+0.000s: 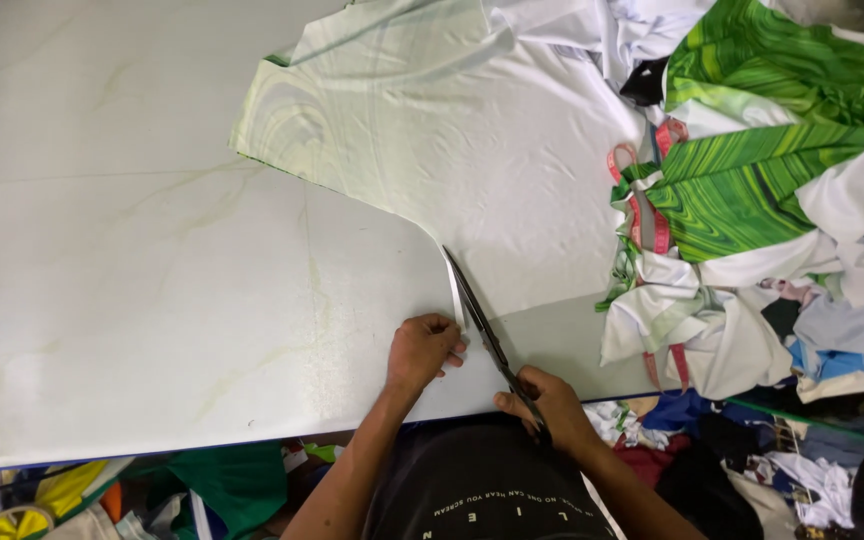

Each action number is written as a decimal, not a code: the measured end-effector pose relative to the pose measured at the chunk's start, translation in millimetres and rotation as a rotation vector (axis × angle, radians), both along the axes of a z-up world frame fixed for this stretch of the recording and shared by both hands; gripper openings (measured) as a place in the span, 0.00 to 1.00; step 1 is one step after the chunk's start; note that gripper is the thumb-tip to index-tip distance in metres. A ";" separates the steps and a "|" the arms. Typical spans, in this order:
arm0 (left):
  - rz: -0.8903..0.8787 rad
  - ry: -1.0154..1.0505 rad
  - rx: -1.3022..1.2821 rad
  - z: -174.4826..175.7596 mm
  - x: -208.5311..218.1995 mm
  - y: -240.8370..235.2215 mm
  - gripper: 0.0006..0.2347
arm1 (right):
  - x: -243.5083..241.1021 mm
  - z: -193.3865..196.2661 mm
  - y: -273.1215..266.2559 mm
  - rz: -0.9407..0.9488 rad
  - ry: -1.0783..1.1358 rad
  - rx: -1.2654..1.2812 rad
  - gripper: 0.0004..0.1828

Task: Cutting and measuring fabric pieces for garment production using scissors and a measuring tape

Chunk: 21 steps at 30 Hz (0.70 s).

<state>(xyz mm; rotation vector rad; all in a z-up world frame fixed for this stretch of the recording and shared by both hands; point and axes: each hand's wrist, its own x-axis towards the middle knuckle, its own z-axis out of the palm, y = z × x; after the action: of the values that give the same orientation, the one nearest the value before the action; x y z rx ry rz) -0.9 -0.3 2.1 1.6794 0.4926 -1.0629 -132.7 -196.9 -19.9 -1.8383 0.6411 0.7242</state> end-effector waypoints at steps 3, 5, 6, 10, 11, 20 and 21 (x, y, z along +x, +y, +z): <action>0.002 -0.006 0.014 7.4 0.5 -1.4 0.07 | 5.4 0.0 -12.3 0.022 -0.005 0.031 0.24; 0.005 -0.014 0.018 7.5 -0.2 -1.8 0.07 | 13.1 8.2 -18.6 0.010 0.029 0.136 0.24; 0.002 -0.022 0.026 4.8 -0.7 -2.5 0.06 | 16.8 9.9 -22.3 0.016 0.032 0.197 0.25; 0.004 -0.017 0.057 4.6 -1.9 -4.6 0.06 | 32.4 3.4 -33.9 0.089 0.039 0.227 0.28; 0.016 -0.018 0.059 3.8 -2.3 -5.3 0.06 | 35.2 3.7 -34.1 0.101 0.039 0.229 0.28; -0.001 -0.084 0.088 0.6 -5.7 -7.9 0.05 | 49.9 -2.6 -50.3 0.143 0.025 0.071 0.25; -0.006 -0.086 0.089 -0.1 -6.2 -7.6 0.05 | 52.0 -8.1 -56.4 0.142 0.020 0.156 0.24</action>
<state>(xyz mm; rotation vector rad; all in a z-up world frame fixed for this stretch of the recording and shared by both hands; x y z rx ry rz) -7.1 -7.9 2.0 1.7979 0.4853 -0.9811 -80.8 -253.3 -28.0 -1.7463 0.4562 0.8634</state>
